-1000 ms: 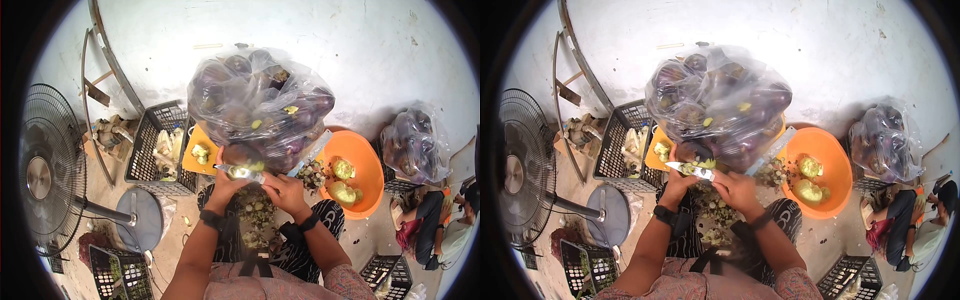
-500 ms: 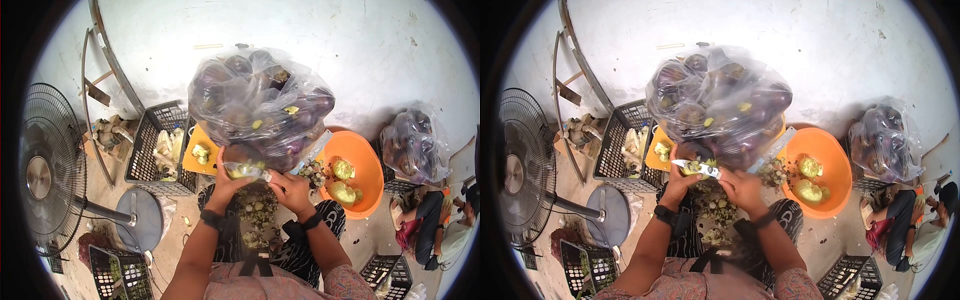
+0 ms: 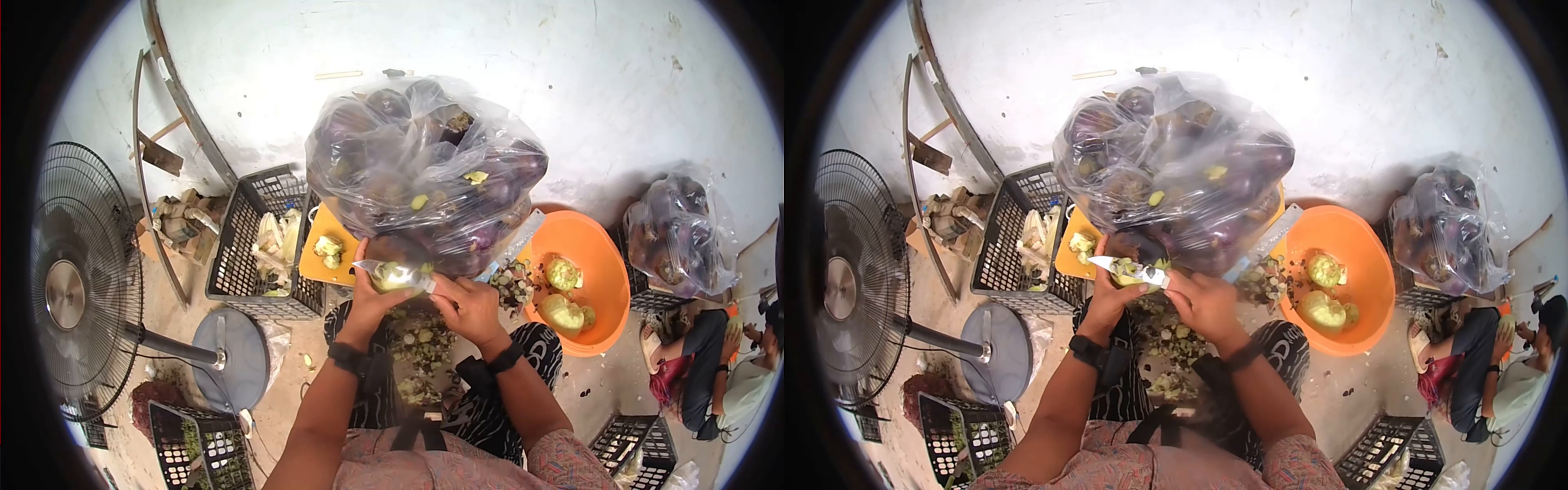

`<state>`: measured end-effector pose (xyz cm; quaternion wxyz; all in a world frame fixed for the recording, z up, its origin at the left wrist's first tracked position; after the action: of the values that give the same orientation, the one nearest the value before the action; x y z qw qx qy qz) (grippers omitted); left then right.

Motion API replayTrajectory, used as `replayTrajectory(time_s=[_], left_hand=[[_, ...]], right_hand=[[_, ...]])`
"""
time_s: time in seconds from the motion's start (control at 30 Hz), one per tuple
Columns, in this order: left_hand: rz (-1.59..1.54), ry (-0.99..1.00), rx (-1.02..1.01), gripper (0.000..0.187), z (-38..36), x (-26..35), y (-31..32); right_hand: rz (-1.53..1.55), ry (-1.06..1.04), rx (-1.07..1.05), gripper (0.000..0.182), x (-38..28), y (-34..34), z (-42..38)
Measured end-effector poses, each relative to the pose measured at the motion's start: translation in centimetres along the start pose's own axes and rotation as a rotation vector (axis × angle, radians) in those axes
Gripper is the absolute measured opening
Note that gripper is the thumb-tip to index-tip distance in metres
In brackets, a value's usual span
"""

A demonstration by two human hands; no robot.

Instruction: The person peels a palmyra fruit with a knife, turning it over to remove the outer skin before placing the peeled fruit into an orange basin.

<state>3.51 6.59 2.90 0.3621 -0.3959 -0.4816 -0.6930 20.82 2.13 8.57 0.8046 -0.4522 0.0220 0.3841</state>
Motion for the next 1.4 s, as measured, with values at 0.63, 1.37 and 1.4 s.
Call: replayTrajectory(time_s=[0.63,1.37,1.4], left_hand=[[-0.116,0.022,0.03,0.111,0.1,-0.1,0.0],[-0.078,-0.011,0.042,0.113,0.0,-0.3,-0.1],[-0.09,-0.007,0.044,0.113,0.0,-0.3,-0.1]], right_hand=[[0.051,-0.029,-0.02,0.033,-0.7,-0.3,-1.0],[-0.017,-0.035,0.059,0.036,-0.3,-0.7,-0.7],[-0.017,-0.035,0.059,0.036,-0.5,-0.8,-0.6]])
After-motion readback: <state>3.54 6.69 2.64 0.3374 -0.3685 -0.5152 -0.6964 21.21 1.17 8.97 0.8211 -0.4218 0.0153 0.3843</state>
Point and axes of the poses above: each hand's wrist, its own z-axis towards the middle knuckle, its own y-axis out of the palm, x = y × z, the point moved 8 cm from there along z, towards the middle knuckle, and after that the axes turned 6 degrees about -x, right-handed, at the moved point
